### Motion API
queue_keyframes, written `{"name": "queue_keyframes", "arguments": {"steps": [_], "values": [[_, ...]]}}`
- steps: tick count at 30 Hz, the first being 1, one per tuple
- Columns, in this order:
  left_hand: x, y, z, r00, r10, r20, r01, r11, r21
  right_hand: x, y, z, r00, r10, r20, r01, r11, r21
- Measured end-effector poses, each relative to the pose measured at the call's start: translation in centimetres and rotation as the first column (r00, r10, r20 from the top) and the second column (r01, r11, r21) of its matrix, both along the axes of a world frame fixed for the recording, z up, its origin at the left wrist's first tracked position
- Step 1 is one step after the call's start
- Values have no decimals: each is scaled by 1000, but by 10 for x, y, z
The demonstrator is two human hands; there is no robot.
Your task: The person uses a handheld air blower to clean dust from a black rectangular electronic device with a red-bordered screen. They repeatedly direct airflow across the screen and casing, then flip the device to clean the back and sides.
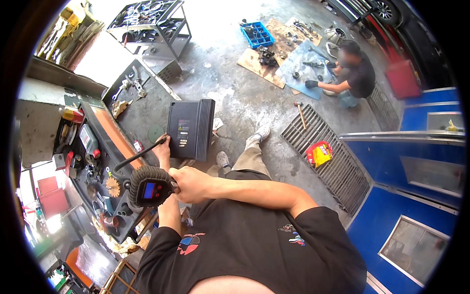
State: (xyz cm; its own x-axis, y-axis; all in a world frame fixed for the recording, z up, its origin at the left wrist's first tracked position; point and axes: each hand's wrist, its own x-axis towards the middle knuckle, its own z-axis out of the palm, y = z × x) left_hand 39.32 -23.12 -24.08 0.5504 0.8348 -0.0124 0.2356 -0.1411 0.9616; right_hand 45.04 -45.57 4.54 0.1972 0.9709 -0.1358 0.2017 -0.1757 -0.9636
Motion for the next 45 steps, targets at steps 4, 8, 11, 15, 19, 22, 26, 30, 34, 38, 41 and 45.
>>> {"name": "queue_keyframes", "arguments": {"steps": [4, 8, 11, 15, 19, 22, 26, 30, 34, 38, 41, 45], "values": [[-27, -15, 5, 999, 21, -33, -22, 1000, -14, -11, -2, -15, 998, -43, 44, 37, 990, 136], [-66, -22, -6, 996, 78, 41, -75, 995, -71, -19, -1, -5, 997, 54, 58, -56, 998, 33], [-77, -24, -10, 997, 81, 9, -80, 994, -70, -27, -2, -10, 989, 125, 74, -125, 992, -12], [-79, -22, -19, 995, 91, 35, -86, 989, -122, -31, -3, -8, 979, 182, 86, -179, 983, -45], [-65, -21, -12, 996, 89, 29, -84, 986, -141, -30, -2, -7, 981, 170, 96, -168, 985, -28], [-65, -23, -11, 994, 74, 74, -62, 986, -155, -29, -3, -10, 984, 159, 81, -156, 987, -35], [-73, -22, -21, 992, 75, 106, -55, 983, -174, -32, -3, -8, 974, 195, 113, -190, 980, -52], [-77, -23, -22, 977, 54, 204, -5, 973, -232, -39, -2, -11, 964, 238, 118, -234, 971, -51], [-81, -25, -26, 969, 87, 230, -23, 964, -265, -40, 0, -11, 954, 266, 140, -261, 964, -50], [-83, -26, -23, 977, 94, 189, -46, 969, -242, -41, 1, -18, 955, 265, 136, -257, 963, -76], [-82, -26, -18, 989, 67, 132, -38, 977, -209, -38, 2, -14, 953, 276, 126, -265, 959, -100], [-82, -21, -23, 989, 50, 142, -21, 979, -203, -37, 3, -13, 951, 283, 126, -273, 958, -91]]}}
